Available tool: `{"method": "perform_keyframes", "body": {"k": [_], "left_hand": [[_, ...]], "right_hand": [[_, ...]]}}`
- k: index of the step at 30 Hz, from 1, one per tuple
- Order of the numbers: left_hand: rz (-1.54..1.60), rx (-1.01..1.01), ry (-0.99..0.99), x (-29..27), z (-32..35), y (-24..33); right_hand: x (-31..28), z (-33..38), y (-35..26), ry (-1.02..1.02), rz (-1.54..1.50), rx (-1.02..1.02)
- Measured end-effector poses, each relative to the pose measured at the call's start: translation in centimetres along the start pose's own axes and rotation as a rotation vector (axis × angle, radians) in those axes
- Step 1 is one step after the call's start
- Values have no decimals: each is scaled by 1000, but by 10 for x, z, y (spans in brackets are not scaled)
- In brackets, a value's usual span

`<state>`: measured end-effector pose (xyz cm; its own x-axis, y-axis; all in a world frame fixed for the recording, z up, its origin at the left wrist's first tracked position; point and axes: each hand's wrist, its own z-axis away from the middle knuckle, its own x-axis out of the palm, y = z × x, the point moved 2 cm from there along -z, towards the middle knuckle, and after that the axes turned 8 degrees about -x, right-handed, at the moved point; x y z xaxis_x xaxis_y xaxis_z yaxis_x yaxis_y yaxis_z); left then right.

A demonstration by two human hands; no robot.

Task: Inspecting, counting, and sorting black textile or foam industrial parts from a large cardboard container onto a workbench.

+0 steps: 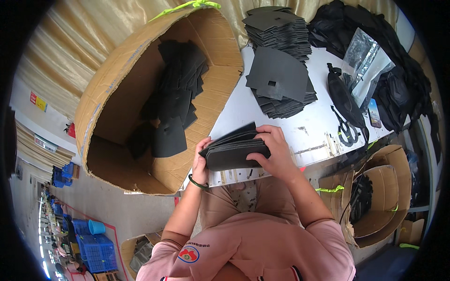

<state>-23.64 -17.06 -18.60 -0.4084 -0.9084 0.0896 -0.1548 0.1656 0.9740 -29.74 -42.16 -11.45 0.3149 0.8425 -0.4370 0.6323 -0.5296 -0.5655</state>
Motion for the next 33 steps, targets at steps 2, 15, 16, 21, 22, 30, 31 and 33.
{"method": "perform_keyframes", "body": {"k": [2, 15, 16, 21, 22, 30, 31, 33], "left_hand": [[119, -34, -47, 4, -5, 12], [324, 16, 485, -2, -16, 27], [284, 61, 578, 1, -15, 32], [142, 78, 686, 32, -4, 38], [152, 48, 673, 43, -3, 33], [273, -95, 358, 92, 9, 6], [298, -149, 337, 91, 9, 8], [260, -155, 354, 82, 11, 4]], "right_hand": [[0, 0, 1, 8, -27, -5], [-10, 14, 26, 231, -255, 438], [-11, 11, 29, 344, -249, 429], [-5, -5, 30, 607, -65, 387], [-1, -11, 24, 555, 48, 376], [66, -2, 13, 206, -477, 320], [63, -1, 11, 190, -460, 267], [57, -8, -4, 128, -345, 254]]}}
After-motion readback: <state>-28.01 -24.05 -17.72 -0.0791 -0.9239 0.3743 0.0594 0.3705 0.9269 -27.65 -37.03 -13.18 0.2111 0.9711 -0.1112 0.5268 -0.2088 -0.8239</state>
